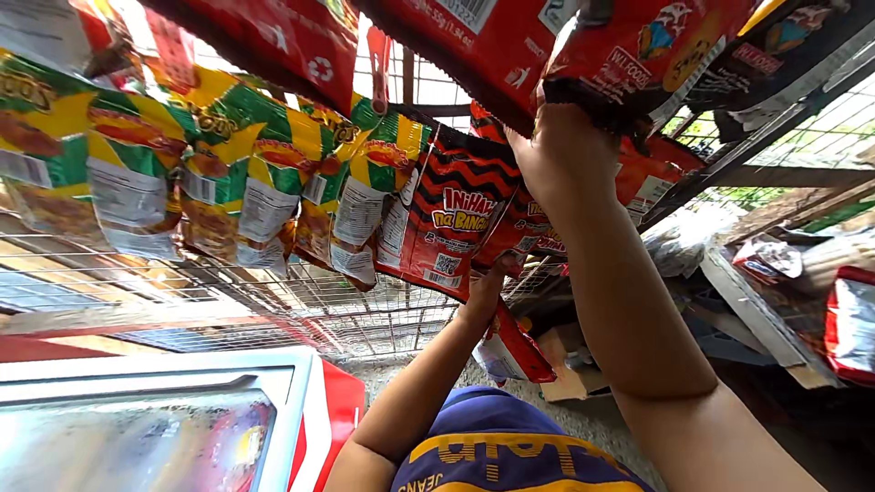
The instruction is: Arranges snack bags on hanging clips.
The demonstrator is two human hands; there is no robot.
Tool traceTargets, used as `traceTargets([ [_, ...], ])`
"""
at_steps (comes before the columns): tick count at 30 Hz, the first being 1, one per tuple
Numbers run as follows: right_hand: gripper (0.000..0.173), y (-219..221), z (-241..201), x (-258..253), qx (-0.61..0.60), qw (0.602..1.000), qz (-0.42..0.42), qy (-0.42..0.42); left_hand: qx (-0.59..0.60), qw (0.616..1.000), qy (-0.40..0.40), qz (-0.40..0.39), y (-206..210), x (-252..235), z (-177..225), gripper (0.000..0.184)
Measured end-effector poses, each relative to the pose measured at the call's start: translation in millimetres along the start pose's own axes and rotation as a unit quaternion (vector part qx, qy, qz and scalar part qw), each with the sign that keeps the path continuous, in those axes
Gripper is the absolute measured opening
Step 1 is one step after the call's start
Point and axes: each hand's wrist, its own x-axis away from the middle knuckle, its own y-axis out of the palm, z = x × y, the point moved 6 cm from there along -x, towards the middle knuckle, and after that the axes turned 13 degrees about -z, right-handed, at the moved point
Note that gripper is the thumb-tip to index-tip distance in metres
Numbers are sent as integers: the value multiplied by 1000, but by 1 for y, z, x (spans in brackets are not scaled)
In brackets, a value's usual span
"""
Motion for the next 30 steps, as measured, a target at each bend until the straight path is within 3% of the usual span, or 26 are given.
traceTargets([
  [8,32,1,1,1,6,998,31,-45,-11,999,9,48,1,8,3,12],
  [12,28,1,-2,1,23,995,63,-74,-34,998,31,37,-7,4,1,9],
  [16,30,4,-2,-3,11,998,2,-68,-53,997,-51,35,-21,10,-7,12],
  [19,29,4,-3,-5,17,997,4,-72,-91,991,-91,46,-28,14,-6,15],
  [24,36,2,-1,4,24,995,67,-69,-50,997,-59,4,-20,6,-4,22],
  [30,33,-2,-3,6,40,993,74,-83,-83,994,-66,14,-22,8,2,31],
])
